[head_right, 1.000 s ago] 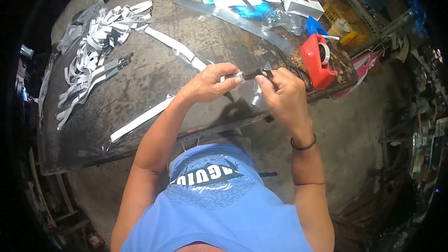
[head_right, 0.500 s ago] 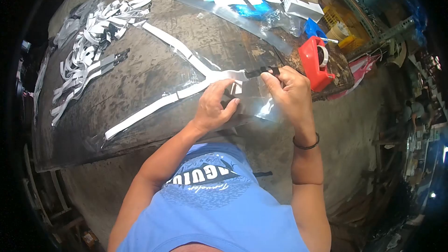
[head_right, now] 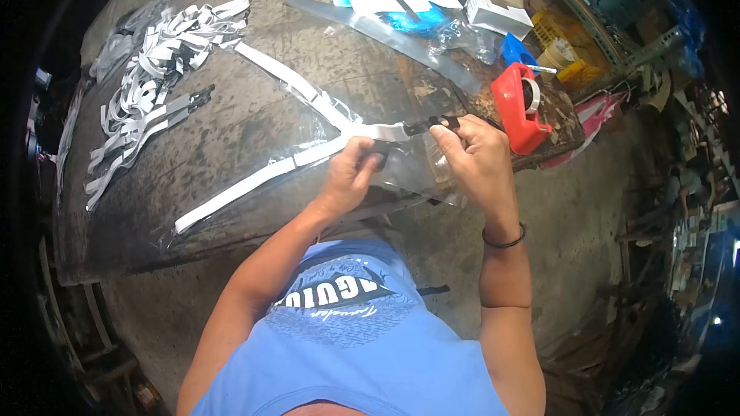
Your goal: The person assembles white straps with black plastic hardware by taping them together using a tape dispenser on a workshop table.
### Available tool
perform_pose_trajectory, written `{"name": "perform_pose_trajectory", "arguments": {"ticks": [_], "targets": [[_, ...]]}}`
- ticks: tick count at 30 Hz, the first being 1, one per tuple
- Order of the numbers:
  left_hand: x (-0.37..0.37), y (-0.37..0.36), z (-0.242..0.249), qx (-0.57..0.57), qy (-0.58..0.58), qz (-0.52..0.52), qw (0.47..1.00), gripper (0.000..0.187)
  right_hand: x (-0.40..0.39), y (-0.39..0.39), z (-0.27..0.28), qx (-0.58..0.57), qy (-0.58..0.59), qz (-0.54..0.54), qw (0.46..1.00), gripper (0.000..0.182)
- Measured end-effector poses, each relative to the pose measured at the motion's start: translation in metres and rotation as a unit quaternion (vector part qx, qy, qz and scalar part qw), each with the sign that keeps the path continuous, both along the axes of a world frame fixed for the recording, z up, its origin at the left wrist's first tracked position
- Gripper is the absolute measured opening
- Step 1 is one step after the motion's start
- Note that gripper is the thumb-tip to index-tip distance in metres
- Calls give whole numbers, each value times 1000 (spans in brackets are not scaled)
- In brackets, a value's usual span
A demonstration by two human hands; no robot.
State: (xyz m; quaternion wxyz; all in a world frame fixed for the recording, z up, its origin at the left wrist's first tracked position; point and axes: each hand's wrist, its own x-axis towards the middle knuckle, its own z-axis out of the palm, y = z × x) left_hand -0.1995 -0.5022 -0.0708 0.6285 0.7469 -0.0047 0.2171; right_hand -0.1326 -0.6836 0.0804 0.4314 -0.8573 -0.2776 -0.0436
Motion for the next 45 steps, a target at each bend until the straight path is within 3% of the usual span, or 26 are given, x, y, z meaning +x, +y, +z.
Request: {"name": "perform_pose_trajectory", "arguments": {"ticks": [3,4,5,7,11,13,14,16,20,22,26,32,34,35,37,38,40,43,45], "targets": [[1,20,10,-25,10,-52,998,17,5,-5,-1,-1,23,10,1000,19],[2,22,26,24,-79,-45,996,21,6,-6,-3,-1,21,10,1000,19],[5,24,35,24,-81,-44,995,21,8,-7,-6,12,29,20,999,19],[11,28,48,8,-39,-133,990,19,10,-6,-8,26,35,31,999,19],[25,22,59,11,19,-112,993,22,10,-8,-8,41,42,47,997,18],[31,23,57,181,-55,-69,980,27,11,-8,-7,45,43,47,997,18],[33,23,56,181,-57,-70,979,27,11,-8,-7,47,44,50,997,18],[37,22,56,320,-230,21,919,32,12,-9,-8,50,46,53,996,18],[44,20,52,191,-205,-103,954,33,14,-11,-9,43,56,50,996,19],[36,21,69,100,-5,-221,970,34,15,-13,-11,33,53,46,997,19],[35,22,87,141,20,-250,958,34,14,-15,-16,52,61,43,996,18],[43,19,84,164,-40,-227,959,29,15,-13,-17,61,70,49,994,15],[42,24,91,161,83,-264,947,29,15,-15,-17,41,71,52,995,14],[42,25,92,162,83,-266,947,29,15,-16,-17,49,69,69,994,14],[41,27,93,39,105,-282,953,27,18,-21,-22,56,66,83,993,15],[41,28,93,-43,138,-297,944,30,20,-25,-28,121,114,77,983,21],[43,32,96,-42,148,-297,943,30,20,-32,-28,214,162,81,960,42],[42,35,104,-7,168,-291,942,32,23,-45,-27,199,207,35,957,47],[43,36,104,46,178,-285,941,33,24,-46,-33,204,211,17,956,37]]}}
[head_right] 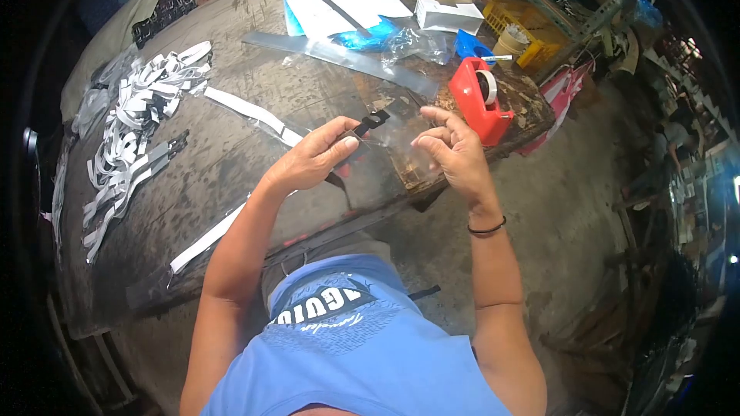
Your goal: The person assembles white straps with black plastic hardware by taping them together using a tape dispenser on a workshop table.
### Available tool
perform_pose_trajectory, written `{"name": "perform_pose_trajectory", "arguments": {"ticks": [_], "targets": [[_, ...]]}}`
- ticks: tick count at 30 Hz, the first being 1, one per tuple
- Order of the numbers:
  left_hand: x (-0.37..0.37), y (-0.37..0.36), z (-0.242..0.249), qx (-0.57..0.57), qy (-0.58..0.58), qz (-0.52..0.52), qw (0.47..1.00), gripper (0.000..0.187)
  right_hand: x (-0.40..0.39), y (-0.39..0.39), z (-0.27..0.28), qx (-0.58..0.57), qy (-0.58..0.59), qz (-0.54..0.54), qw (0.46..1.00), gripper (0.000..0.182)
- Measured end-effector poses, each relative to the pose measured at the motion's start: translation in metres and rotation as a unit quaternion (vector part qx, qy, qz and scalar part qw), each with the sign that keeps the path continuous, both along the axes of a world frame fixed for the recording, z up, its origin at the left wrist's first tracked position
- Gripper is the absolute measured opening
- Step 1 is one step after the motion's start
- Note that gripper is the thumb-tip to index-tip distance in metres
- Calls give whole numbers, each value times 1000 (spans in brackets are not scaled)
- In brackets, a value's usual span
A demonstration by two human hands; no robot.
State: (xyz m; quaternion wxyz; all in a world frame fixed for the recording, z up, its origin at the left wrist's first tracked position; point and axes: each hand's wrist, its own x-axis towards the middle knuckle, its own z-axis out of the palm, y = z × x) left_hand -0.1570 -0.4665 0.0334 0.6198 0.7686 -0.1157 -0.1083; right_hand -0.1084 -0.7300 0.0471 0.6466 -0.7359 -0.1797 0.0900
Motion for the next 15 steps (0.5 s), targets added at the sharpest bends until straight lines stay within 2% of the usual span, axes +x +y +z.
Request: {"name": "perform_pose_trajectory", "arguments": {"ticks": [2,3,10,13,15], "targets": [[0,0,-3,-7,4,4,1000,33,3,1,-10,21,-5,11,1000,27],[0,0,-4,-15,8,11,1000,34,2,1,-11,35,-9,4,999,16],[1,10,-1,12,-12,20,1000,33,5,-7,-9,15,16,29,999,14],[1,11,6,48,-8,26,998,32,-1,3,-2,17,-22,-30,999,12],[0,11,12,75,-8,21,997,33,5,-6,-1,-8,-5,14,1000,12]]}}
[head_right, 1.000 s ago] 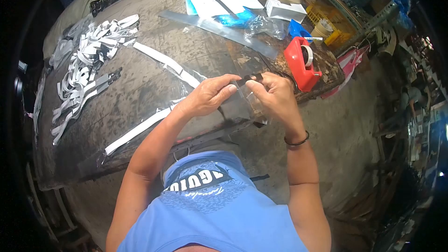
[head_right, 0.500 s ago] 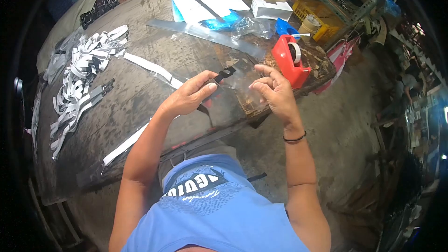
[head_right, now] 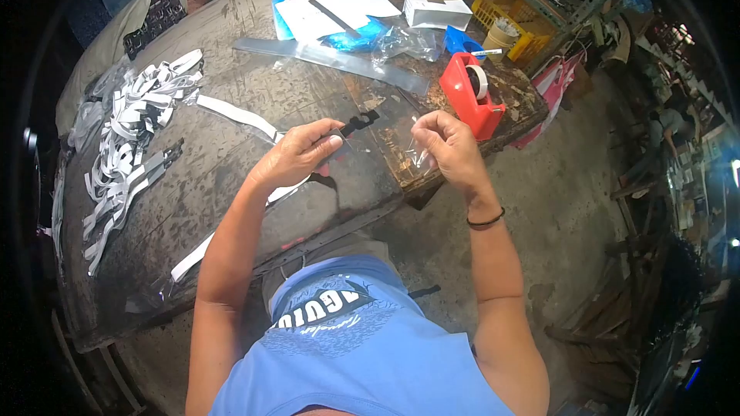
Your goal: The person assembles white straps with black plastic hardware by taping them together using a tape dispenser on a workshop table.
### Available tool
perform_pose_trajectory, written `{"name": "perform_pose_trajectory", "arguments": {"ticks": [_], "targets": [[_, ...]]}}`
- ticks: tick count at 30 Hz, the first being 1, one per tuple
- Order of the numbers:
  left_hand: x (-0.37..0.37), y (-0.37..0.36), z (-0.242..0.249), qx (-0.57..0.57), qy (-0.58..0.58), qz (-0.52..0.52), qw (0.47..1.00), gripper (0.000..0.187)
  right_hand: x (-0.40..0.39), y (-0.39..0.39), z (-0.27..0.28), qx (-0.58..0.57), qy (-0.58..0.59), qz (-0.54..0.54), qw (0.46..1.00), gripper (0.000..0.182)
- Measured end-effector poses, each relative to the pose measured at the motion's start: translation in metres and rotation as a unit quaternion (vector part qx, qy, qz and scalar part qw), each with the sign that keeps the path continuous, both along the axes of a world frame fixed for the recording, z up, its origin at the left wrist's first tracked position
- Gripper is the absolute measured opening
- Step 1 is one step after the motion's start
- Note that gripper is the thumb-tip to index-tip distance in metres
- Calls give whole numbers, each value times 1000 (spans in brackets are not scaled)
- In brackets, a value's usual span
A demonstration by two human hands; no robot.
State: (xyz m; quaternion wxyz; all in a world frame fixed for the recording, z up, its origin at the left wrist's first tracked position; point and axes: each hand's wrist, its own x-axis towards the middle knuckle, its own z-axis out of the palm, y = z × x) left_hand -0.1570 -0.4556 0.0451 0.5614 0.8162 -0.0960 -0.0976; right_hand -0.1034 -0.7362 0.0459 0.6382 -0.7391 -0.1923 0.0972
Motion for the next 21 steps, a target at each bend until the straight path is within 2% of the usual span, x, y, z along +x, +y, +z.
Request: {"name": "perform_pose_trajectory", "arguments": {"ticks": [19,21], "targets": [[-2,-1,20,75,-10,-33,997,35,15,1,36,-116,-23,122,985,9],[-2,-2,22,80,-2,-31,996,36,15,3,41,-145,-55,133,979,10]]}}
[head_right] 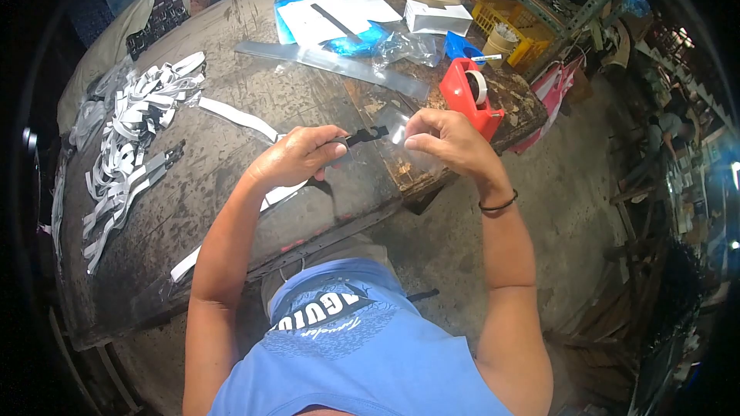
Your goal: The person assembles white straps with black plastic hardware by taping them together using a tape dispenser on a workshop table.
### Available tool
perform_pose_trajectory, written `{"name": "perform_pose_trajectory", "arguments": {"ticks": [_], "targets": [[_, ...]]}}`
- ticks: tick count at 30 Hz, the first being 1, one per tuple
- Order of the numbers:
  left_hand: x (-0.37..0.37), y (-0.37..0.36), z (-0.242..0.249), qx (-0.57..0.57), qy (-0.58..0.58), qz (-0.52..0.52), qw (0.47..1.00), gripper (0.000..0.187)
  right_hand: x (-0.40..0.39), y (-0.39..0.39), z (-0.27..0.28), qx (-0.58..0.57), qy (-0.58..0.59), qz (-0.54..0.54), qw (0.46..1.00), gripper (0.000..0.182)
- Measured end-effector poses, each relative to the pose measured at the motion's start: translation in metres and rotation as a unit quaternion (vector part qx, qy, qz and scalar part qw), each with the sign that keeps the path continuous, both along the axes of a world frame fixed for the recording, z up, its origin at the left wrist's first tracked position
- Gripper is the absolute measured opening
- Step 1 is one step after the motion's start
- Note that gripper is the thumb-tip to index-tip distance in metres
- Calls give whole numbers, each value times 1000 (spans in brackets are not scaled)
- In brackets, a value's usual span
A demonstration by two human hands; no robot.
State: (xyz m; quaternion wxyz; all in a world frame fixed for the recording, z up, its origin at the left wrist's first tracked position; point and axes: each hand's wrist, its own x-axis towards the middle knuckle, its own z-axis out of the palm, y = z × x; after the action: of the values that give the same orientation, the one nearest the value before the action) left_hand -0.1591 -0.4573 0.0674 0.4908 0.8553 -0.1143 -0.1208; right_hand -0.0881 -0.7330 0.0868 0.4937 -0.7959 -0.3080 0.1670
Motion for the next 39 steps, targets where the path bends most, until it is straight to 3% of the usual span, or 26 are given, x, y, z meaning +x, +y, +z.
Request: {"name": "perform_pose_trajectory", "arguments": {"ticks": [25,31,33,39], "targets": [[2,1,4,18,-13,-15,1000,36,9,-1,3,-66,-26,20,997,14],[2,0,6,36,-16,-23,999,36,12,-1,3,-92,-54,18,994,20],[2,-1,7,55,-20,-26,998,37,11,0,3,-87,-58,25,994,13],[4,-2,5,106,-49,-58,991,40,5,10,14,-124,-110,46,985,14]]}}
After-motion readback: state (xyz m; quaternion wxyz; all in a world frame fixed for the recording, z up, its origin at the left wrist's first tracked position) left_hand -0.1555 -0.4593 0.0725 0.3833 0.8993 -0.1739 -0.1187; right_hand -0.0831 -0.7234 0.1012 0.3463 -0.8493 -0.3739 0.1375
